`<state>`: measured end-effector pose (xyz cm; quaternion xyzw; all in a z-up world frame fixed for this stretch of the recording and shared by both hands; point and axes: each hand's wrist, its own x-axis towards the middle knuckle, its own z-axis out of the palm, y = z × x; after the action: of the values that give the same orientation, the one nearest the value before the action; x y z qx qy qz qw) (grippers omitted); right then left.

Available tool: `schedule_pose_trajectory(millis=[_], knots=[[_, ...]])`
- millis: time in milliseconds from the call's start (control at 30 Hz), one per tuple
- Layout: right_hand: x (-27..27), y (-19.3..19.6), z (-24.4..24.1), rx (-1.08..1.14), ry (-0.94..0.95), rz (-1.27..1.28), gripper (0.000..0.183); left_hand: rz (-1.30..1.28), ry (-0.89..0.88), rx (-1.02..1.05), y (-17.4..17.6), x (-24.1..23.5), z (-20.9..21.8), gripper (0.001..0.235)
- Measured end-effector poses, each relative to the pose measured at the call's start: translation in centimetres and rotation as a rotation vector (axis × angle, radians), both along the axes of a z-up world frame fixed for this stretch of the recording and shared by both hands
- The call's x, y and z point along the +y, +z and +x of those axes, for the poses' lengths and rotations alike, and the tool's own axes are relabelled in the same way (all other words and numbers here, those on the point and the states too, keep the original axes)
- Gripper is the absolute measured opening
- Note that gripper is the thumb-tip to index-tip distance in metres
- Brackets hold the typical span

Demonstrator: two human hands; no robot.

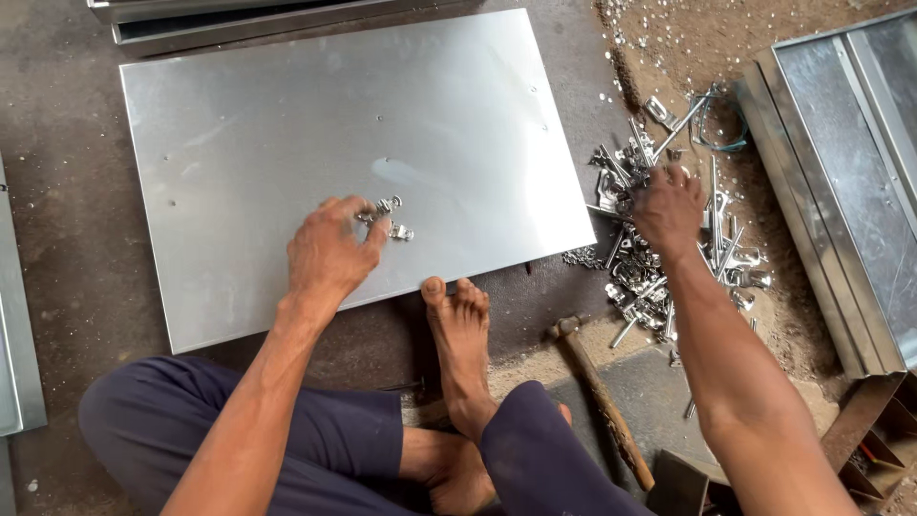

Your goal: The person assembles metal panels by attaching metal latches and rods using a hammer to secure them into pre-drilled holes while sitting on the floor.

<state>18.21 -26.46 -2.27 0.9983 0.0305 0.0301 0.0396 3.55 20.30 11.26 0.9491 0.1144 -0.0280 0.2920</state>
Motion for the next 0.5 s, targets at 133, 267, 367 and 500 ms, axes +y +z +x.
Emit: schedule_pose_trajectory(millis=[133, 267, 367, 500], knots=[[-3.0, 2.8, -0.9, 0.347, -0.254, 0.459, 0.033, -0.158, 0.095, -0.014, 0.0, 1.4, -1.3, 0.03], [-5.7, 4.2, -0.6, 0.292, -0.22, 0.358, 0.034, -0.017, 0.179, -0.432, -3.7, 5.6, -3.2, 0.031], [-6.4, 2.9, -0.9, 0.037, 0.214, 0.065, 0.082, 0.423, 0.397, -0.485, -5.7, 11.2, -4.6, 0.059], [-5.0, 2.9, -1.7, 0.415, -0.177, 0.071, 0.102, 0.017, 0.712, -0.108, -7.7, 17.8, -5.7, 0.065]])
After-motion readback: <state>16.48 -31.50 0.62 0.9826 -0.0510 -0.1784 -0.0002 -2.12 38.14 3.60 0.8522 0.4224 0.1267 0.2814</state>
